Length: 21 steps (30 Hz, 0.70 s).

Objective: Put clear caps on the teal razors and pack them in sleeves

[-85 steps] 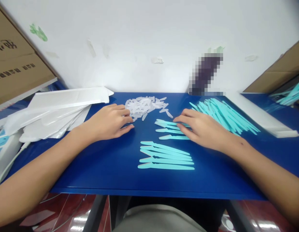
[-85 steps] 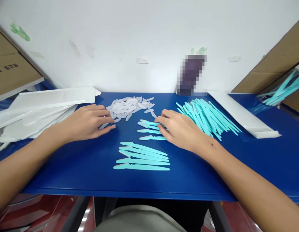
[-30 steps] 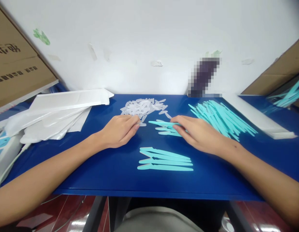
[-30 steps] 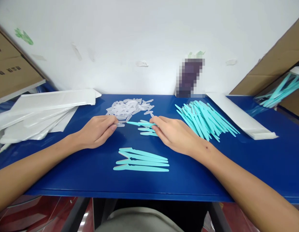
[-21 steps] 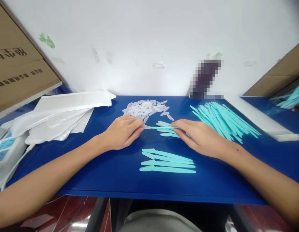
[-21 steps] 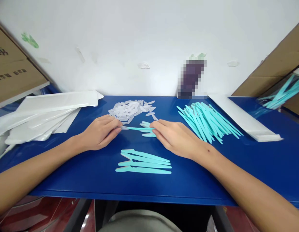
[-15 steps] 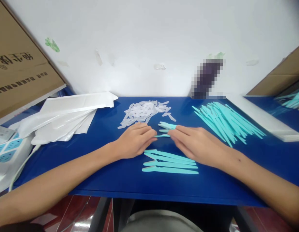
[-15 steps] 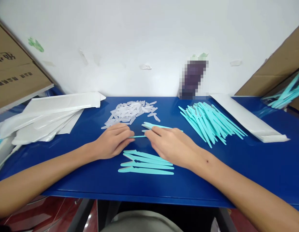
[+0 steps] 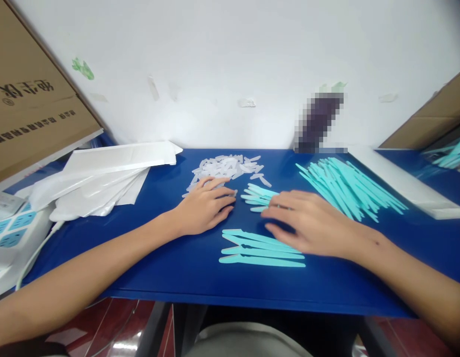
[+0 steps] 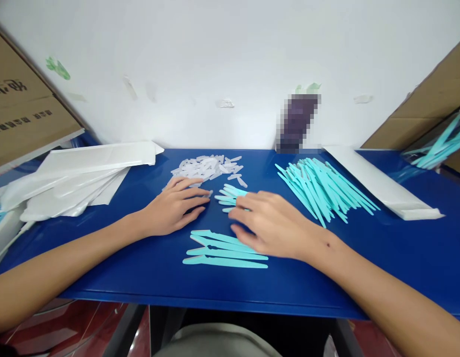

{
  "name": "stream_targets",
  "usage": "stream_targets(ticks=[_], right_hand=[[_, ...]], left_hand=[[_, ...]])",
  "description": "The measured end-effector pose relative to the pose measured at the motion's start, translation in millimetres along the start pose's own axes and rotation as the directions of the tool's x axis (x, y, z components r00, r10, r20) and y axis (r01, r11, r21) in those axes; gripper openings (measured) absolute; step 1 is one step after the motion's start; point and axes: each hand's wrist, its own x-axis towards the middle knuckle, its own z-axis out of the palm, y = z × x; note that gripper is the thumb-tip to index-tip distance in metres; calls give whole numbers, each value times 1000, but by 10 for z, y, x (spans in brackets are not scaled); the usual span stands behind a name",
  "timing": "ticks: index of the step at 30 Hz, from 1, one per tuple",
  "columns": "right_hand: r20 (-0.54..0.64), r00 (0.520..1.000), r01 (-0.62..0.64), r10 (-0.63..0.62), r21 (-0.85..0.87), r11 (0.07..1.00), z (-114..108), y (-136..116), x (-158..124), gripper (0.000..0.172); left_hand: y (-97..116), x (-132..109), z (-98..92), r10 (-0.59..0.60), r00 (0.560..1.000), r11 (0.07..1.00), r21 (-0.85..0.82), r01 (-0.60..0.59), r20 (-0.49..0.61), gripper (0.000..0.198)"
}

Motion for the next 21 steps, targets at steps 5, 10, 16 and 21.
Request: stream_targets(ticks=[5,10,16,21], right_hand=[[132,989,45,-65,149,988,18,-81,4,22],[167,984,-77,63,84,993,0,-11,4,15],[116,981,-171,156,129,977,-84,96,-2,9],[46,982,-188,183,170,967,-116,120,-7,17]], left_hand=[[-11,-2,24,32,997,995,-87,-39,-77,23],[5,9,-1,-1,997,968,-249,-19,-81,27],[2,7,-56,-100,995,972,-213,102,23,24],[13,-9,-38,-48,998,999,3,48,-31,30]])
